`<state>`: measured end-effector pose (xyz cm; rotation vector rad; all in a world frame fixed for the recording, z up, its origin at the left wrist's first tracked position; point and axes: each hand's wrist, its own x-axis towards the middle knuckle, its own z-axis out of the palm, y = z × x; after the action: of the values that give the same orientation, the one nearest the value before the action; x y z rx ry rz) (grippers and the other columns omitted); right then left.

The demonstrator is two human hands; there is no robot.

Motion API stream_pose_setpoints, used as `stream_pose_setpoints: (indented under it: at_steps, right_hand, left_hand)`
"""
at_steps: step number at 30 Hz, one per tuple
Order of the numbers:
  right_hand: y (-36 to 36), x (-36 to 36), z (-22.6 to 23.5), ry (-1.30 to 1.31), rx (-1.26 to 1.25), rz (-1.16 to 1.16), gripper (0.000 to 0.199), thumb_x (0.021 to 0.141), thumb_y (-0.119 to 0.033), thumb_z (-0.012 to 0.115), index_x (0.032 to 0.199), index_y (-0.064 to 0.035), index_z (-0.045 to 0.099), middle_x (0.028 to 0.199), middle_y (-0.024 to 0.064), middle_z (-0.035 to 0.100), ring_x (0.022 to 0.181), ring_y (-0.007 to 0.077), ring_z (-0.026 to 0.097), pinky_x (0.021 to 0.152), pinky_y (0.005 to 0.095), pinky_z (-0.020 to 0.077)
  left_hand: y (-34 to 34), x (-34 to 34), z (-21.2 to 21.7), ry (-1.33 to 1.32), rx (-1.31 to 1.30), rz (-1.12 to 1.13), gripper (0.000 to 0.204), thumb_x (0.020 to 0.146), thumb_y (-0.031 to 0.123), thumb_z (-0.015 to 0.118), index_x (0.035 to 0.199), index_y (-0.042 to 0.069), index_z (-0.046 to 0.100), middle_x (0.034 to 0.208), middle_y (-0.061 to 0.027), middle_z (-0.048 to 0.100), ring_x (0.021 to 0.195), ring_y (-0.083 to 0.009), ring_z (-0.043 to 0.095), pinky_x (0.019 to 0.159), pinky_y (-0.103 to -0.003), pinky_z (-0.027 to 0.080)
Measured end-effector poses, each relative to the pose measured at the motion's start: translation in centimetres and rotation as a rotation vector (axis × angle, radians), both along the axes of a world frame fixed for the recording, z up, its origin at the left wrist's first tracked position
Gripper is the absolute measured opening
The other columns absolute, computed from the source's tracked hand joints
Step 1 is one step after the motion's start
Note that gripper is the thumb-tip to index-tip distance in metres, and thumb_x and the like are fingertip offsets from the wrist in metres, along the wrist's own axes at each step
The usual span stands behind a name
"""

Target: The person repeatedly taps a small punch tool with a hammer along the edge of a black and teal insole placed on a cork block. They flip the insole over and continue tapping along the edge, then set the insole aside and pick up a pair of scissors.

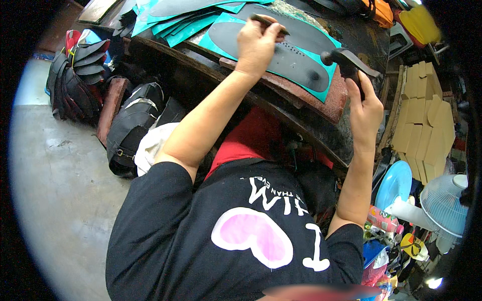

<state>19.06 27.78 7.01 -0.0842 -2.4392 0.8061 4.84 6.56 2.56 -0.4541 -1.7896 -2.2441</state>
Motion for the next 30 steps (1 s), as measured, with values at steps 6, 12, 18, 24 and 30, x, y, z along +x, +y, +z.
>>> stream_pose_setpoints:
  at_steps: [6, 12, 18, 24, 30]
  right_hand:
    - [0.4, -0.5, -0.3, -0.096, -0.198, -0.042, 0.042, 0.093, -0.031, 0.067, 0.123, -0.0021, 0.064, 0.095, 0.0125, 0.072, 0.077, 0.0115, 0.063, 0.074, 0.0288, 0.0506]
    - [-1.4, -0.3, 3.8, 0.092, -0.364, 0.163, 0.033, 0.098, -0.016, 0.061, 0.126, -0.0001, 0.060, 0.082, 0.0023, 0.063, 0.066, 0.0057, 0.051, 0.058, 0.0196, 0.0416]
    - [-4.4, -1.1, 5.8, 0.394, -0.115, 0.188, 0.033, 0.093, -0.021, 0.067, 0.119, -0.0008, 0.064, 0.085, 0.0117, 0.069, 0.069, 0.0178, 0.064, 0.062, 0.0276, 0.0496]
    - [-1.9, -2.9, 0.4, 0.021, 0.060, 0.025, 0.038, 0.092, -0.036, 0.066, 0.116, -0.0063, 0.066, 0.098, 0.0211, 0.069, 0.089, 0.0381, 0.067, 0.073, 0.0381, 0.0527]
    - [-1.8, -0.6, 5.9, 0.200, -0.167, 0.080, 0.036, 0.092, -0.022, 0.069, 0.121, -0.0011, 0.064, 0.094, 0.0100, 0.073, 0.078, 0.0153, 0.065, 0.071, 0.0303, 0.0520]
  left_hand:
    - [-2.3, -0.8, -0.5, 0.042, -0.426, 0.023, 0.010, 0.092, 0.008, 0.064, 0.097, -0.001, 0.063, 0.087, -0.0073, 0.070, 0.078, -0.0122, 0.067, 0.072, -0.026, 0.056]
    - [-2.0, -0.9, -0.7, 0.006, -0.468, 0.077, 0.015, 0.089, 0.012, 0.068, 0.096, -0.001, 0.064, 0.083, -0.0080, 0.071, 0.075, -0.0123, 0.068, 0.068, -0.027, 0.055]
    - [-1.0, 0.2, 0.5, 0.437, -0.767, 0.222, 0.017, 0.087, 0.014, 0.069, 0.097, 0.003, 0.062, 0.083, -0.0165, 0.070, 0.077, -0.0306, 0.071, 0.069, -0.034, 0.055]
    - [-0.8, -0.1, -0.3, 0.196, -0.607, 0.232, 0.018, 0.089, 0.012, 0.068, 0.099, 0.000, 0.060, 0.080, -0.0146, 0.070, 0.077, -0.0190, 0.072, 0.065, -0.031, 0.057]
    - [-1.4, -0.9, -0.6, 0.188, -0.571, 0.060, 0.017, 0.089, 0.013, 0.069, 0.099, 0.001, 0.062, 0.082, -0.0110, 0.072, 0.077, -0.0159, 0.071, 0.067, -0.030, 0.057]
